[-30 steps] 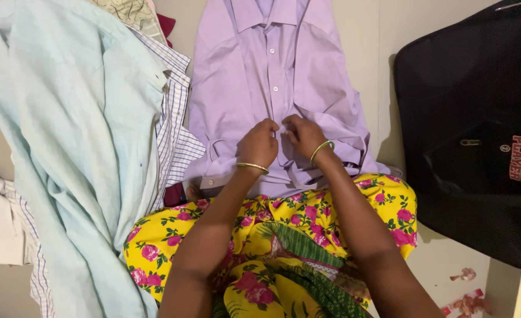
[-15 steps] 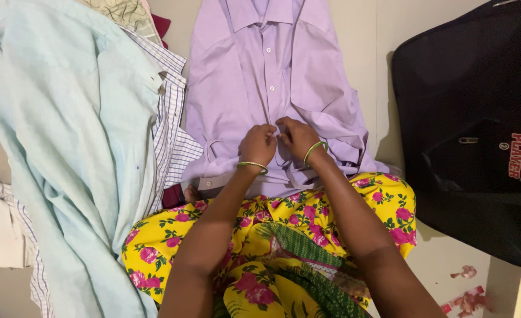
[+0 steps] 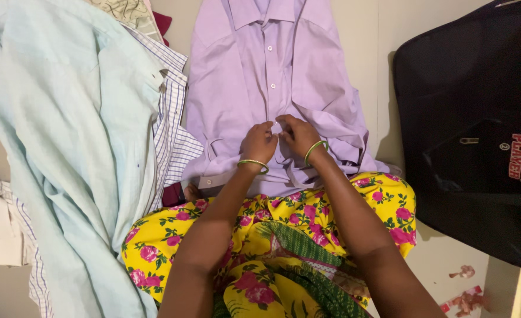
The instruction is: The person sits on the floor and buttons a light purple long-sleeved shirt laid out in front of them. They fasten the cuff buttons first, then proceed to button the placket from bottom to top, and finally button the collar. The shirt remains on the floor throughout the task.
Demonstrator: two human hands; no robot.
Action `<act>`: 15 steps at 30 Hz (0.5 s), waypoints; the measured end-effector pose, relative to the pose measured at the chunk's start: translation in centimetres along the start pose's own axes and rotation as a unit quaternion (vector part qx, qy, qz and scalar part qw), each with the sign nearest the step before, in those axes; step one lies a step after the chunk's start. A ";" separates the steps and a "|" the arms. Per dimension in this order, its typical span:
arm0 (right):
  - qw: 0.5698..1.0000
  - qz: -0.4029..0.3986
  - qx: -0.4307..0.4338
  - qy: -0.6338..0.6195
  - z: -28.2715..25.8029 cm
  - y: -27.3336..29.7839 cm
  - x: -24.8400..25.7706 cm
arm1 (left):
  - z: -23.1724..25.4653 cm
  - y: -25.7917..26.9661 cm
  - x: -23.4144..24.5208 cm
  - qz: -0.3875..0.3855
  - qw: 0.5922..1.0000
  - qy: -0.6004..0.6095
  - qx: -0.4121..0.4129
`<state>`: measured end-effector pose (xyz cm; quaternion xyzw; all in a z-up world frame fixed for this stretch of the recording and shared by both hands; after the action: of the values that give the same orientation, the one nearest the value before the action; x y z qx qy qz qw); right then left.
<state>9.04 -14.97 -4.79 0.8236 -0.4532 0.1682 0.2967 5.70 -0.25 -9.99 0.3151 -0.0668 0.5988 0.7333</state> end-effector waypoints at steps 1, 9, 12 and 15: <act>1.000 0.003 0.004 -0.002 0.0 0.0 0.0 | -0.4 -0.1 -0.1 0.002 1.000 0.005 0.002; 1.000 -0.004 0.009 0.021 1.5 -0.2 -1.4 | -1.9 -0.3 -0.4 0.033 0.996 0.069 0.043; 1.000 -0.011 -0.014 -0.023 2.8 -0.5 -1.9 | -1.8 -0.1 -0.1 0.053 0.996 0.062 0.038; 0.996 -0.010 -0.034 -0.077 3.8 -0.7 -2.4 | -1.5 -0.1 0.2 0.046 0.995 0.082 0.036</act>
<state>8.38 -15.60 -9.23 0.8283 -0.4717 0.0855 0.2901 5.39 0.73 -11.09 0.2878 0.0013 0.6578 0.6960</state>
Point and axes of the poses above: each hand's wrist, its own y-axis away from the middle knuckle, its own x-axis out of the back of the hand, z = x × y, the point moved 6 cm from there along -y, towards the middle knuckle, and after that the axes turned 6 degrees about -z, right-handed, at the moved point
